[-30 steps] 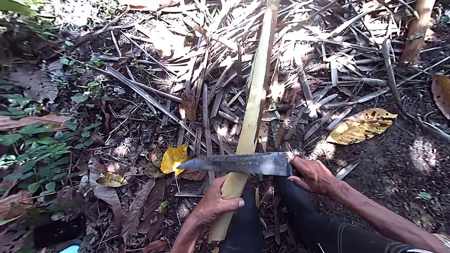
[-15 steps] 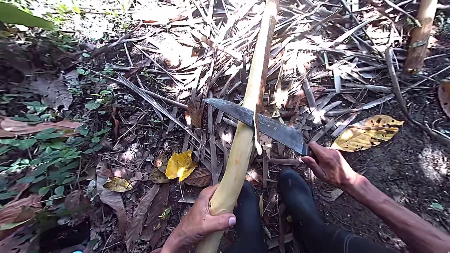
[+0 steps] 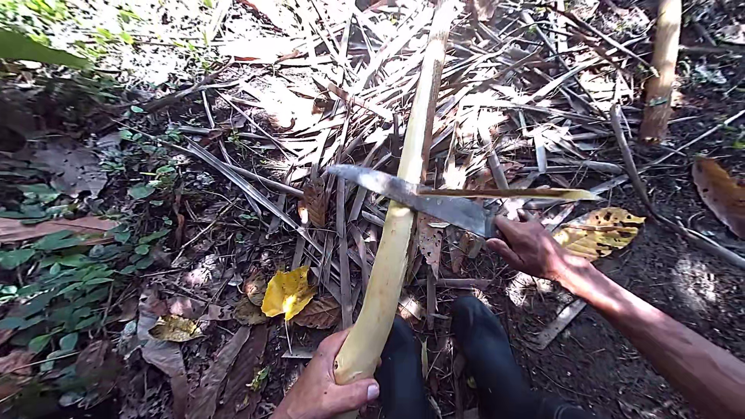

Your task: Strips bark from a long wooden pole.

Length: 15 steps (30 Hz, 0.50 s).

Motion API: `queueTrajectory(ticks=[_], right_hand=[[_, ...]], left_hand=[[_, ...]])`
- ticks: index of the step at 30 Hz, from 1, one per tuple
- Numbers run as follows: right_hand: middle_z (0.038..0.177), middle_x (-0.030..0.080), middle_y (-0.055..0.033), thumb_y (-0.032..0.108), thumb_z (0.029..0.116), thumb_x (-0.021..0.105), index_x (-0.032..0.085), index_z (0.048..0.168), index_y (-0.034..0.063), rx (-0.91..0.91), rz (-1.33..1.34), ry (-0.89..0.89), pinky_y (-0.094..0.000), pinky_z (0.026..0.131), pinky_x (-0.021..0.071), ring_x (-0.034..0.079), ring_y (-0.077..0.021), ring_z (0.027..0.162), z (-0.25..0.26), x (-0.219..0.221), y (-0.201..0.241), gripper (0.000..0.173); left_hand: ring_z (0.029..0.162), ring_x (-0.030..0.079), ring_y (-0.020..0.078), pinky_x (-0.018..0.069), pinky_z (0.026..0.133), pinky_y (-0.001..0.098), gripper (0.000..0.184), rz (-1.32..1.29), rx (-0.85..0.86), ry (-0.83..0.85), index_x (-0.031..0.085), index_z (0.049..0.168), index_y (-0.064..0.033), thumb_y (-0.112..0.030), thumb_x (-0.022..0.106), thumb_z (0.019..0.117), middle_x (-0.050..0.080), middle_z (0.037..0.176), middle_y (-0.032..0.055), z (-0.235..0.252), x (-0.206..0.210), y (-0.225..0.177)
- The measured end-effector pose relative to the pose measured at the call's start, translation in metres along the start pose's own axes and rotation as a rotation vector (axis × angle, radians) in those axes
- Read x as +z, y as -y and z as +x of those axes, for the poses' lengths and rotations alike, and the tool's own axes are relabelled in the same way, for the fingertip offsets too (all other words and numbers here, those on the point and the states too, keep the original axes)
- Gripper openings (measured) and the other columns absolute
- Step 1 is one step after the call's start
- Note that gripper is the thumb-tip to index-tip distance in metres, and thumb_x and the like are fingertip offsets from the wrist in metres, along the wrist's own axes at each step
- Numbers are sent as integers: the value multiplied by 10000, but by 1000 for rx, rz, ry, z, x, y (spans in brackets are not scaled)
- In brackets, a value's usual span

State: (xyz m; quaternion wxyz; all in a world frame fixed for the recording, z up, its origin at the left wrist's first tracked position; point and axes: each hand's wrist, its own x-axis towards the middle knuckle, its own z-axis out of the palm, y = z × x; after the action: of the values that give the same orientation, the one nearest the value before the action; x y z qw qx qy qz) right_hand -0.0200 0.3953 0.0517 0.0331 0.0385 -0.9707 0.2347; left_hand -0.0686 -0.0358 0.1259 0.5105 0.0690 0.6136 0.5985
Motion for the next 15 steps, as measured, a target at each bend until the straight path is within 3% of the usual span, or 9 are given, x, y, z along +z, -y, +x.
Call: queueTrajectory(ticks=[1, 3, 6, 7, 9, 11, 13, 15], right_hand=[[606, 550, -44, 570, 1043, 358, 627, 888, 60, -32, -5, 0, -447, 468, 498, 596, -221, 528, 4, 2, -4, 597], [703, 625, -100, 484, 1034, 425, 643, 1019, 45, 115, 46, 8, -514, 544, 541, 661, -285, 625, 20, 6, -26, 490], [754, 624, -198, 515, 1092, 338, 612, 1094, -11, 398, 128, -3, -619, 659, 518, 662, -394, 713, 55, -8, -68, 593], [741, 609, -194, 508, 1098, 334, 609, 1085, -6, 395, 136, -19, -614, 653, 512, 648, -388, 697, 56, -14, -76, 583], [648, 561, -124, 550, 1088, 332, 602, 1081, 67, 340, 119, -50, -551, 517, 497, 600, -312, 560, 42, -12, -73, 554], [581, 512, -66, 542, 1077, 340, 595, 1029, 68, 265, 83, -40, -481, 429, 461, 547, -248, 474, 28, -9, -45, 541], [601, 516, -32, 566, 1048, 329, 601, 984, 70, 193, 72, 23, -454, 449, 475, 556, -215, 505, 10, 0, -8, 569], [641, 565, -74, 593, 1051, 333, 614, 967, 34, 47, 97, 65, -464, 457, 496, 596, -245, 532, -13, 11, 25, 632]], left_hand=[[637, 707, 213, 627, 565, 356, 542, 3, -1, -3, 649, 1165, -70, -333, 872, 747, 732, 908, 100, 0, -1, 0], [641, 707, 222, 628, 564, 364, 547, 16, -1, -2, 652, 1171, -70, -337, 871, 748, 732, 914, 108, -2, -3, -1], [642, 707, 218, 628, 567, 364, 538, 26, 11, 1, 650, 1171, -75, -332, 872, 753, 734, 916, 104, -2, -3, 0], [641, 706, 211, 628, 570, 361, 538, 27, 21, 10, 648, 1173, -74, -334, 869, 757, 734, 919, 98, -1, -3, 0], [653, 708, 204, 629, 583, 355, 539, 21, 29, 12, 654, 1177, -75, -338, 869, 760, 736, 915, 90, -2, -3, 3], [667, 712, 197, 628, 593, 347, 540, 27, 20, -7, 662, 1178, -84, -337, 871, 749, 739, 917, 81, -1, -2, 6], [665, 710, 195, 625, 590, 345, 536, 35, 4, -12, 657, 1176, -88, -326, 865, 744, 738, 919, 79, 0, -1, 8], [655, 709, 198, 624, 578, 342, 539, 36, 3, -11, 654, 1173, -83, -324, 869, 741, 738, 908, 81, 2, -1, 7]])
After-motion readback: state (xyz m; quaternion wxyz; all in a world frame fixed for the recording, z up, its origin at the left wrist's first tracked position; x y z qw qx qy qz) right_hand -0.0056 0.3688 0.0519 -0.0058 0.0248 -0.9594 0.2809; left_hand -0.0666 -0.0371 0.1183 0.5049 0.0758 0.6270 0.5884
